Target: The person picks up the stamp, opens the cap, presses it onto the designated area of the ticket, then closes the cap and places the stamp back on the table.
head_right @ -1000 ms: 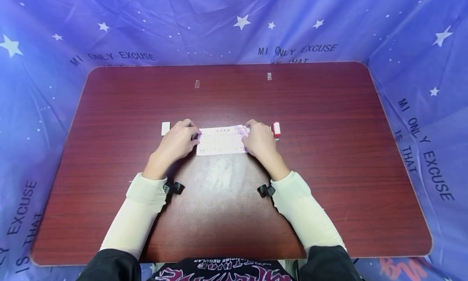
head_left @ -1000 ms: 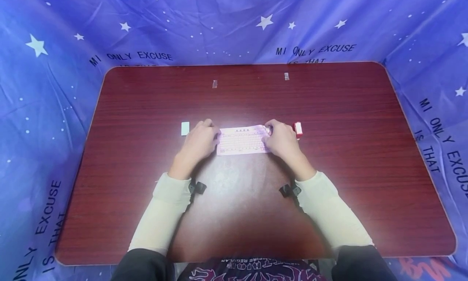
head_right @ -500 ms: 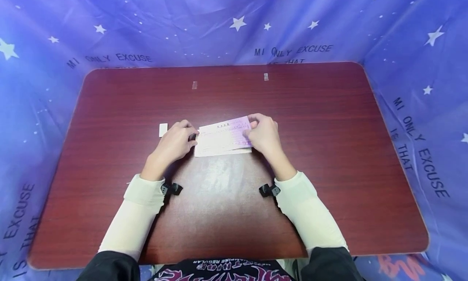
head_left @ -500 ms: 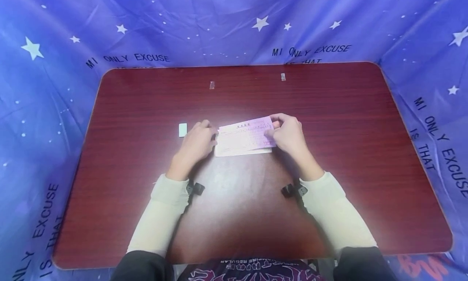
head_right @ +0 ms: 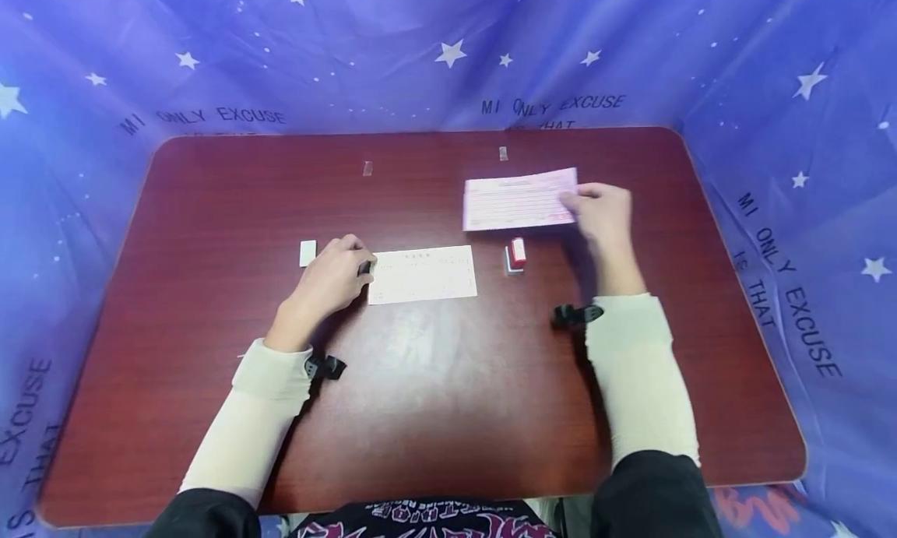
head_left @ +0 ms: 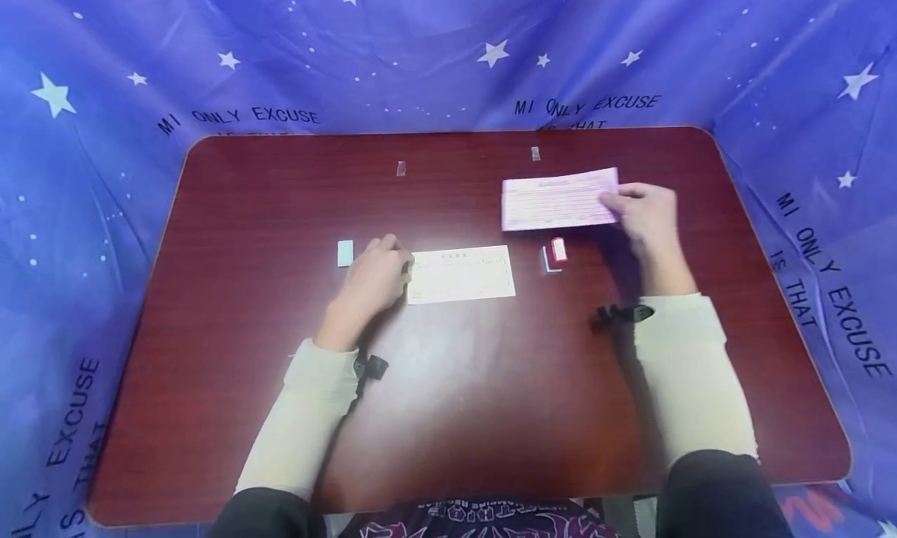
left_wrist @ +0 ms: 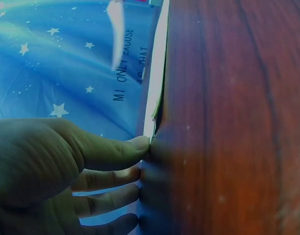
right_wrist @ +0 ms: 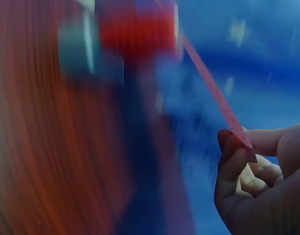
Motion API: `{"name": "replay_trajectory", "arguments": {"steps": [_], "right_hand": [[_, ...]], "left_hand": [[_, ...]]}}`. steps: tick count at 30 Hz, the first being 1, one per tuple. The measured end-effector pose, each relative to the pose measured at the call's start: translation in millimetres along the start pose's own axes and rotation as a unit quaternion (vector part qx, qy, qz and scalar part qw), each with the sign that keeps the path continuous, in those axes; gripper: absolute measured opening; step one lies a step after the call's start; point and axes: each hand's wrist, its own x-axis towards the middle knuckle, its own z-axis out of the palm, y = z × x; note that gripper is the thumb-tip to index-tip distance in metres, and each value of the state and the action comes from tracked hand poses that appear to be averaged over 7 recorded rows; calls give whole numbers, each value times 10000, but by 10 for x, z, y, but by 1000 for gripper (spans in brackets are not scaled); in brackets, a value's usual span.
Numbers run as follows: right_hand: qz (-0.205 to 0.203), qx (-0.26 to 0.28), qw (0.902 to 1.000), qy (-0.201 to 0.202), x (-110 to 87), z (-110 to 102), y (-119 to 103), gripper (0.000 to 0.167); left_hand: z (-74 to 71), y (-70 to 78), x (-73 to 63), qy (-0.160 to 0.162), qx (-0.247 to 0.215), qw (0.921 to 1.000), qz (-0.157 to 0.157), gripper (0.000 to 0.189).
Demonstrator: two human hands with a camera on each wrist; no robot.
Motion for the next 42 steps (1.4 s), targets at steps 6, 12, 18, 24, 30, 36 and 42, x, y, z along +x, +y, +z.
{"name": "replay_trajectory", "arguments": {"steps": [6,12,18,24,30,36,42], "right_hand": [[641,-1714,9830,140,502,-447,455,37],[537,-2699,9614,85,653,-523,525,42],[411,-2780,9596,122,698,-538,476,44],[433,-2922,9553,116,736,-580,508,43],[519,-2906,9552,195,767,-594,553,41],[510,-2863,9563,318,795,-585,593,31],[632,-2912,9537,420,776,-568,602,41]], "left_hand": [[24,-4,8,-11,54,10000,13,20],[7,-27,17,17,-83,10000,-30,23],[3,-33,24,-13,-106,9999,-54,25],[18,-35,27,71,-67,10000,7,22],[21,-31,29,73,-77,9999,-2,23],[28,-33,29,38,-83,10000,-30,23],[33,-38,35,94,-15,10000,24,22]]}}
